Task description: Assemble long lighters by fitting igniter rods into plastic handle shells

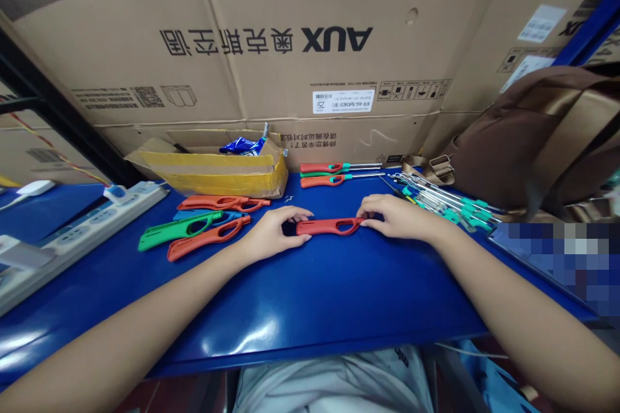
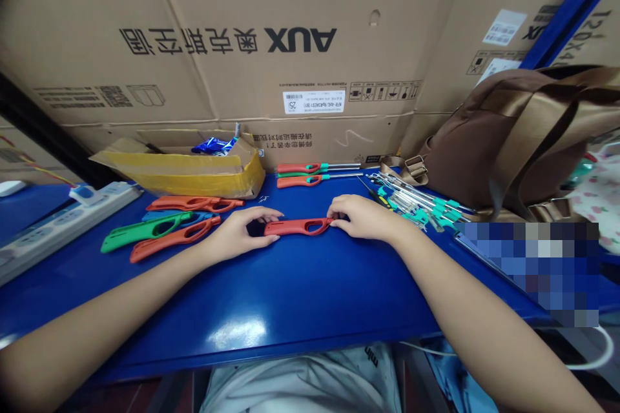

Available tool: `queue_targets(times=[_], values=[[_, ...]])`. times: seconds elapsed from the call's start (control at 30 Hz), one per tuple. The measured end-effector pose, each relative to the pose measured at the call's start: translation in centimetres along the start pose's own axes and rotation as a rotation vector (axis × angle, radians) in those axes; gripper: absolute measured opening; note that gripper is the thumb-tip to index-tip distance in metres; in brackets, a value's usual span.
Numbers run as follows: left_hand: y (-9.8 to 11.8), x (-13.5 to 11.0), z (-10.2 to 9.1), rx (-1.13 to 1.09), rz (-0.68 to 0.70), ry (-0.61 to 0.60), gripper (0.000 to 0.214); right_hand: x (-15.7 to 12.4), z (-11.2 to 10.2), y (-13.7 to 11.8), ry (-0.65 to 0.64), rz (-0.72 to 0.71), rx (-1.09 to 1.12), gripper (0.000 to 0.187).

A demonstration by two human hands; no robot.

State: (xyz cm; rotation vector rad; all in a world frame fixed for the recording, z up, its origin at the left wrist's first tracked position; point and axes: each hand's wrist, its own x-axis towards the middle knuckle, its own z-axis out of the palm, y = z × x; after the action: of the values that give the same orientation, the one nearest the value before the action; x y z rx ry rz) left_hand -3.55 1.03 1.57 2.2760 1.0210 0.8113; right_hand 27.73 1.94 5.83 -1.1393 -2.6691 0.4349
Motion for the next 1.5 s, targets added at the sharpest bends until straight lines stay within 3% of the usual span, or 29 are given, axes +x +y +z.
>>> queue_targets(times=[0.43, 0.67, 1.0, 1.07, 1.27, 1.5], values=[[-0.4, 0.1, 0.0, -0.083, -0.086, -0.002, 0.056, 0.1, 0.1, 1.4, 0.013, -0.021, -0.069, 0.025], [-0.3, 0.0, 0.1, -0.047, -0.062, 0.004, 0.064, 0.0, -0.3, 1.3, 0.027, 0.002, -0.068, 0.025], [-0.2, -0.1, 0.3, 0.019, -0.020, 0.049, 0.060, -0.9, -2.1, 0.9, 0.093, 0.026, 0.018, 0.024], [-0.2, 0.0, 0.4, 0.031, -0.015, 0.060, 0.056, -1.1, -2.6, 0.4, 0.036, 0.041, 0.100, 0.026], [-0.3, 0.1, 0.4, 0.069, 0.020, 0.073, 0.036, -1.3, -2.3, -0.4, -0.304, 0.039, 0.277, 0.030], [0.0, 0.1, 0.3, 0.103, 0.034, 0.063, 0.029, -1.2, -2.0, -0.5, -0.411, 0.133, 0.242, 0.022]])
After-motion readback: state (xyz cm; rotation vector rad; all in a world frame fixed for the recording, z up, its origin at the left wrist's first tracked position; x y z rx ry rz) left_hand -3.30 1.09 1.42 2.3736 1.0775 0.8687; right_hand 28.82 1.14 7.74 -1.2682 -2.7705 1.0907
